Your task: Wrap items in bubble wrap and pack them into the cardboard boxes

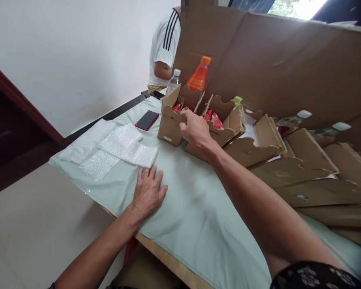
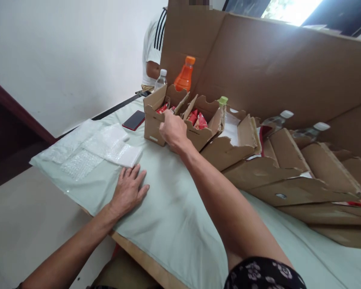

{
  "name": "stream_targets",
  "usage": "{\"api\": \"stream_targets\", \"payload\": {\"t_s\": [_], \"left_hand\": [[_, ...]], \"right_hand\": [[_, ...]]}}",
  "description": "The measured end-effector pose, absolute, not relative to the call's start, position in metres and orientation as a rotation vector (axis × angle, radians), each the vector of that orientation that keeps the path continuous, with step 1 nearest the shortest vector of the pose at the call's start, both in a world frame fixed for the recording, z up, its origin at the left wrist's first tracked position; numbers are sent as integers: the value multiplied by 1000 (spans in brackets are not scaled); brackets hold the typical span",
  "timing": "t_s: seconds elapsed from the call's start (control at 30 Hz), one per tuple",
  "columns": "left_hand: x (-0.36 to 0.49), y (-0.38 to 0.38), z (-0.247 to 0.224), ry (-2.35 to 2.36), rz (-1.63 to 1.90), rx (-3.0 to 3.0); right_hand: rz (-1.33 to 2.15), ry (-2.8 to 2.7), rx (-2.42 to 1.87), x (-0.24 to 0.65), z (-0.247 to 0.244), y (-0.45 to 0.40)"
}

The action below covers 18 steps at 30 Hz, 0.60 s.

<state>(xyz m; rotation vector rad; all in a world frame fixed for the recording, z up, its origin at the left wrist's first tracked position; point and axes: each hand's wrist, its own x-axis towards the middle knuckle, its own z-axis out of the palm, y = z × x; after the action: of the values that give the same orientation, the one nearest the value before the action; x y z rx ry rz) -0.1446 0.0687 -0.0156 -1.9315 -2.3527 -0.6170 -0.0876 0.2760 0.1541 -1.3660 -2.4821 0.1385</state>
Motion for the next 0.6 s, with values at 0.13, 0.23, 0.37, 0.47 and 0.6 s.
{"api": "stream_targets", "payload": {"t_s": [0.13, 0.23, 0.37, 0.47, 0.6], "left_hand": [[-144, 72, -24, -2374, -797, -1864], [-148, 76, -36, -2423, -1040, -1709], [-164, 83, -50, -2477, -1622, -1376], [-176, 85, -53, -2449, -1957, -1208], [-180, 83, -47, -2442, -1953, -1250]], "right_hand": [[234, -2392, -1285, -88, 150, 274], [286, -2365, -1216, -66, 148, 250], [368, -2373, -1132, -15, 145, 203], [472, -2351, -1058, 39, 141, 174], [527, -2261, -1096, 120, 140, 157]]}}
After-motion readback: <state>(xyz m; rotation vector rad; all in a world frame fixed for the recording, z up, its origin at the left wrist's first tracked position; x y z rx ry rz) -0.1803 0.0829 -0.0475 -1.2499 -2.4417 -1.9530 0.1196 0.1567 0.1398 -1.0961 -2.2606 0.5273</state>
